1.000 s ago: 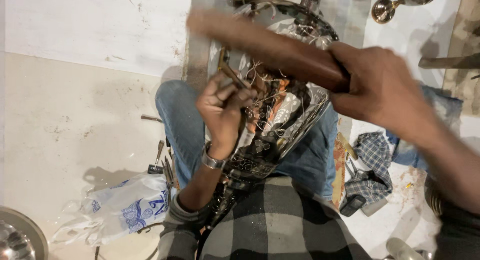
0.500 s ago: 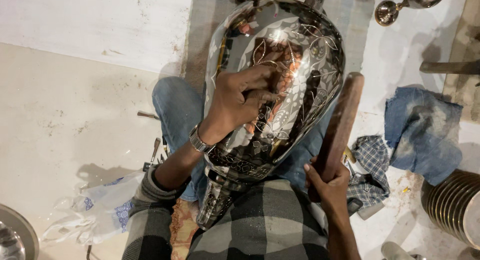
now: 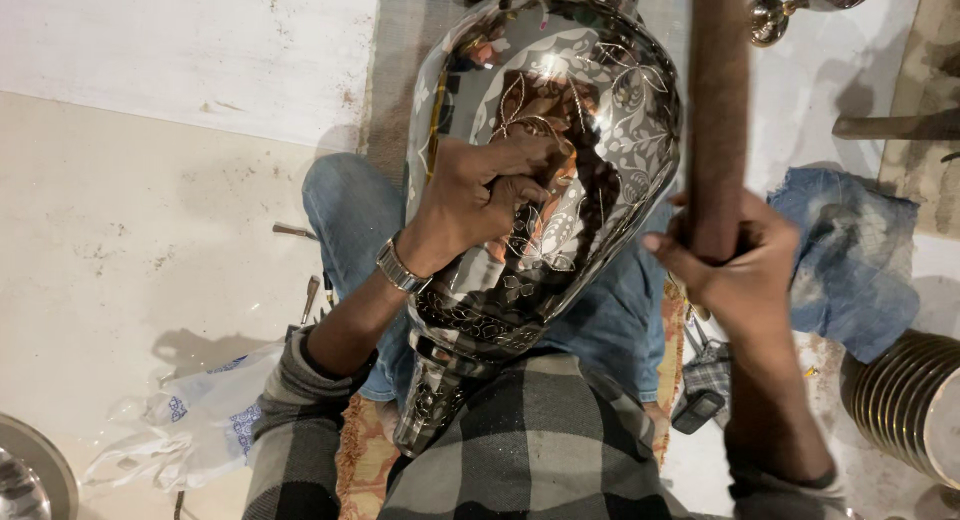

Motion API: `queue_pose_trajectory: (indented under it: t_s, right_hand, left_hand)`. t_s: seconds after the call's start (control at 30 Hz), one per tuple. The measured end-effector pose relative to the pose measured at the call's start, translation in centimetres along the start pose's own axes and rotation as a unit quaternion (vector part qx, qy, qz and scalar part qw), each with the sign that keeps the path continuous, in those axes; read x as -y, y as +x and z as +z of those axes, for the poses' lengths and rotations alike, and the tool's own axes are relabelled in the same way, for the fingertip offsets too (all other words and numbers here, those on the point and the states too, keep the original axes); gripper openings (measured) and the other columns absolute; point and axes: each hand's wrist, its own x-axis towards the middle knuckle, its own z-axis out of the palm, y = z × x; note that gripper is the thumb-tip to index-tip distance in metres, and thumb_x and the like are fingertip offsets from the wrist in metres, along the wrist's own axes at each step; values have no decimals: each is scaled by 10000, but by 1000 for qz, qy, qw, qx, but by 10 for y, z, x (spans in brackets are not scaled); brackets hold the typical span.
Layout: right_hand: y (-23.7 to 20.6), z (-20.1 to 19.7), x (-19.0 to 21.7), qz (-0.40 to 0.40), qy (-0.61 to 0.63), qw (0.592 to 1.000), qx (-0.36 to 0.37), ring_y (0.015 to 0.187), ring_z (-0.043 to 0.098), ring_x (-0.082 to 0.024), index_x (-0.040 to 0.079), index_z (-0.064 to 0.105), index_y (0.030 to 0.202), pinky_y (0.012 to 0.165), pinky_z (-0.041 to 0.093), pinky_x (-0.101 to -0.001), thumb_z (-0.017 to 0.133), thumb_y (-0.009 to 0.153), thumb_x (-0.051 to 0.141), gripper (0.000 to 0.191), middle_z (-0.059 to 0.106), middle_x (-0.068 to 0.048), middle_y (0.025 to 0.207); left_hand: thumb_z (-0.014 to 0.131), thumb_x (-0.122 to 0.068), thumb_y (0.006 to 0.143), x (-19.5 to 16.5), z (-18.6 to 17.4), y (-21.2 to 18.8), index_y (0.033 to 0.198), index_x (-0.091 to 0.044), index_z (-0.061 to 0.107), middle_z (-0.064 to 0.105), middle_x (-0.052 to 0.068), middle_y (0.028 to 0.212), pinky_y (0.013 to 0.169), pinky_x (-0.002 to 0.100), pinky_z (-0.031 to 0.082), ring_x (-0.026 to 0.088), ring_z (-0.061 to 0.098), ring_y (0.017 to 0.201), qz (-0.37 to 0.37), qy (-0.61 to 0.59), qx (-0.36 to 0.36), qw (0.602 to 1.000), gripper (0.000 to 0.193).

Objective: The person is engraving a floral pattern onto a large, polished metal vase. They use a chisel and a wooden mallet to carefully strike the chisel, creating intricate designs on the vase's surface.

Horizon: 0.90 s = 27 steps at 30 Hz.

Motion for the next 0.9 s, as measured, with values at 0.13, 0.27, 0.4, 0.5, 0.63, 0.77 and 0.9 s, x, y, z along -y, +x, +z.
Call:
queue_pose_trajectory:
  t_s: [0.13,0.27,0.4,0.5,0.63,0.77,0.9]
  right_hand:
    - [22,-25,46,-70,-136,986,64,657,673,-124,12,647,1007,608,551,-253,772,797,31,245,679,-58,815]
    - [9,-23,45,-53,-282,957,44,614,636,-211,-16,637,947,576,491,-335,792,749,62,264,654,-134,719]
    - [-34,-6,6,-18,-312,950,19,656,653,-246,-35,618,949,599,500,-382,792,782,42,254,660,-170,754]
    - [-54,13,-27,-101,-90,983,-125,782,698,-187,13,630,989,690,573,-323,790,913,69,186,698,-103,901]
    - [-73,22,-49,-96,-136,981,-97,681,645,-171,-4,647,972,614,534,-301,766,841,24,180,666,-97,819]
    - [-79,22,-36,28,9,996,-85,553,621,-157,-6,671,928,477,511,-306,763,833,32,137,666,-74,727]
    - [-57,5,3,141,82,977,-136,474,560,-154,-5,630,961,391,412,-299,787,827,31,210,642,-75,708]
  left_hand:
    - [615,79,771,-3,-5,3,1205,13,695,705,234,1229,494,204,594,234,803,896,-9,22,46,999,446]
    - [600,53,754,-3,-10,18,1108,-58,745,754,169,1239,370,187,412,177,827,860,34,46,126,990,399]
    - [570,53,695,-4,-11,37,1182,-87,753,813,84,937,449,194,459,135,702,526,51,64,193,978,539]
    - [555,57,714,-8,-15,51,1167,-104,753,787,84,908,510,200,512,95,745,652,128,25,245,961,521]
    - [674,2,789,-9,-16,62,1124,-96,755,762,50,723,693,385,497,117,719,598,181,58,295,936,359]
    - [551,91,682,-3,-18,53,1138,-102,756,768,50,742,776,366,591,134,797,749,154,30,261,953,536]
    - [613,7,643,3,-13,36,1174,-75,741,770,102,889,567,246,555,141,781,697,52,65,213,973,553]
